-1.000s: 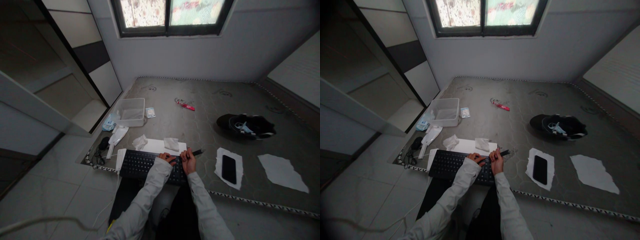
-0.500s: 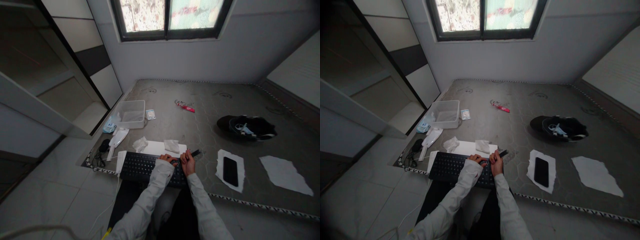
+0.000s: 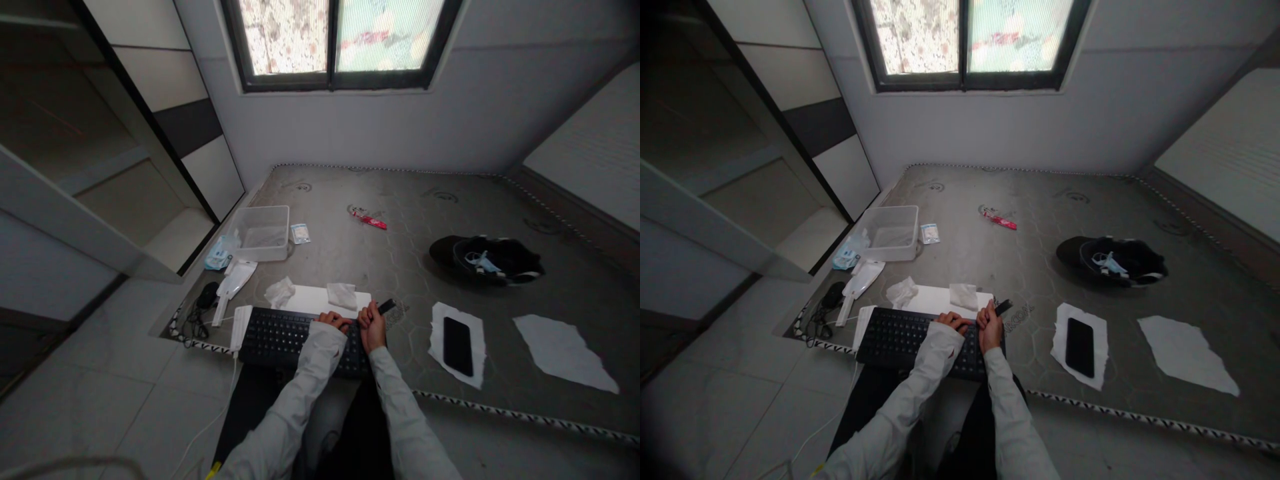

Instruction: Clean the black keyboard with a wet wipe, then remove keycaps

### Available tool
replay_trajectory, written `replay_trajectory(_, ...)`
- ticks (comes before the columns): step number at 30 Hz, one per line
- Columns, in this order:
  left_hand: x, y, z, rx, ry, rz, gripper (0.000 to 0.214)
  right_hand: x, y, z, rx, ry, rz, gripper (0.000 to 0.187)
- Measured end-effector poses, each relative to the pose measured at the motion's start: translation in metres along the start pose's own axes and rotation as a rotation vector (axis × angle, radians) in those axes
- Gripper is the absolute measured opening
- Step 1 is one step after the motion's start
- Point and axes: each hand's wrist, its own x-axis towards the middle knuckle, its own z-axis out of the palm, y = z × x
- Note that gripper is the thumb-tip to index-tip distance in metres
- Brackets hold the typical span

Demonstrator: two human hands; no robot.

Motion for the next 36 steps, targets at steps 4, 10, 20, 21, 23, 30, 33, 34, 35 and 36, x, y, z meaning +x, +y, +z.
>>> replay_trajectory(4,0.000,0.001,-0.002,-0.012,0.003,0.007,0.020,0.004,0.004,0.007,-0.010,0.023,-0.011,0.059)
replay_trajectory(10,0.001,-0.002,0.002,0.003,0.008,0.005,0.019,-0.003,0.006,0.009,-0.011,0.053,-0.052,0.059)
replay_trajectory(20,0.003,0.003,-0.002,-0.001,-0.025,-0.041,0.020,0.002,0.007,0.012,-0.026,0.033,-0.066,0.060)
replay_trajectory(21,0.003,0.003,-0.003,0.000,-0.035,-0.043,0.020,0.003,0.007,0.013,-0.024,0.028,-0.065,0.060)
replay_trajectory(23,0.002,0.003,-0.005,-0.002,-0.042,-0.040,0.021,0.002,0.007,0.013,-0.021,0.011,-0.061,0.060)
replay_trajectory(30,0.000,0.008,-0.011,-0.002,-0.010,-0.040,0.021,-0.002,0.003,0.006,-0.019,-0.071,-0.030,0.059)
replay_trajectory(33,-0.001,0.010,-0.013,0.014,-0.012,-0.044,0.022,-0.002,0.009,0.005,-0.015,-0.075,-0.026,0.059)
replay_trajectory(34,-0.001,0.010,-0.014,0.026,-0.014,-0.043,0.023,-0.002,0.012,0.005,-0.015,-0.073,-0.027,0.058)
replay_trajectory(35,-0.001,0.010,-0.014,0.038,-0.018,-0.042,0.023,-0.002,0.014,0.005,-0.015,-0.069,-0.029,0.057)
replay_trajectory(36,0.000,0.010,-0.014,0.047,-0.027,-0.039,0.022,-0.003,0.017,0.005,-0.016,-0.065,-0.034,0.056)
